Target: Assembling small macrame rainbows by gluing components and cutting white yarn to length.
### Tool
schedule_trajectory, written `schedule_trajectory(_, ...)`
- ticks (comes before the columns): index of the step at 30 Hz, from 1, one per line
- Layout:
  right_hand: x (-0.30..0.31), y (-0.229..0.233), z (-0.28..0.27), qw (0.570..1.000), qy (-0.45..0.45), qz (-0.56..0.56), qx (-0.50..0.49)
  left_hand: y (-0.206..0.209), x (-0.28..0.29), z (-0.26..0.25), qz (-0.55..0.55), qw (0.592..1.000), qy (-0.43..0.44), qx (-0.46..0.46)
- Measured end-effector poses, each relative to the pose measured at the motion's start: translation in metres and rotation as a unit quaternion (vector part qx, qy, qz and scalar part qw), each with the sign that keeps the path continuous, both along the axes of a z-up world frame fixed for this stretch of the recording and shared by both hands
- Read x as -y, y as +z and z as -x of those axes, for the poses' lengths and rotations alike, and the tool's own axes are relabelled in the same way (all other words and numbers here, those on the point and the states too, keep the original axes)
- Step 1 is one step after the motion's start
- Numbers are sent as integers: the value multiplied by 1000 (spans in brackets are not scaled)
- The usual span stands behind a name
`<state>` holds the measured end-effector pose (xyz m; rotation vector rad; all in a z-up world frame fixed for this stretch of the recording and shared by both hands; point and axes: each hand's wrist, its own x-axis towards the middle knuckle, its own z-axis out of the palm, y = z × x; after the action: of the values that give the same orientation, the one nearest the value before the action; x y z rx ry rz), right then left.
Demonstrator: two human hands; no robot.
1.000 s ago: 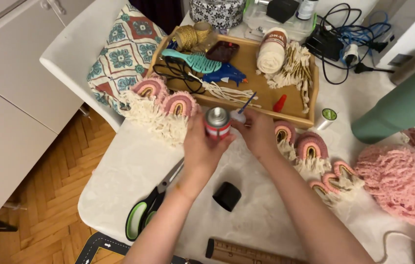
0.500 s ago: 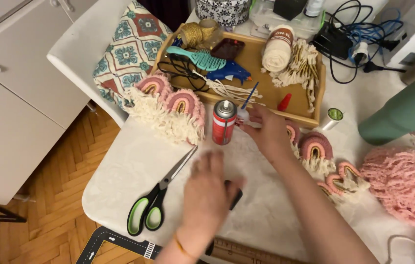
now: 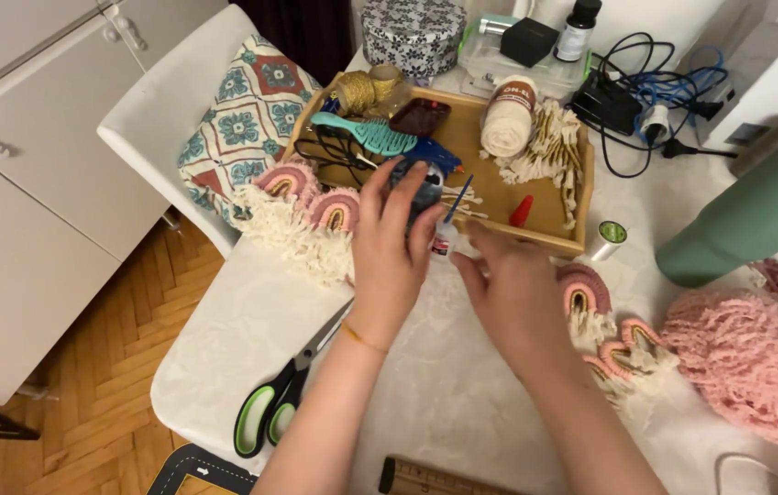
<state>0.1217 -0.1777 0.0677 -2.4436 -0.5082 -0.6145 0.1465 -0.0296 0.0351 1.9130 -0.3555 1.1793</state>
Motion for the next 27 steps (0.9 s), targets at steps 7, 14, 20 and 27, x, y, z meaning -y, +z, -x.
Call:
schedule_trajectory(7, -17, -15, -20, 987, 137, -86, 8, -35, -2, -7, -16, 997, 24, -71)
schedule_trajectory(14, -21, -34, -26, 991, 120, -28, 43, -43, 1, -7, -10, 994, 6, -105)
schedule_trajectory(20, -24, -33, -21, 993, 106, -10, 57, -50, 1, -5, -4, 992, -14, -126)
schedule_trajectory(27, -10, -13, 5, 984, 154, -85, -9, -34, -3, 16, -30, 998, -6, -57)
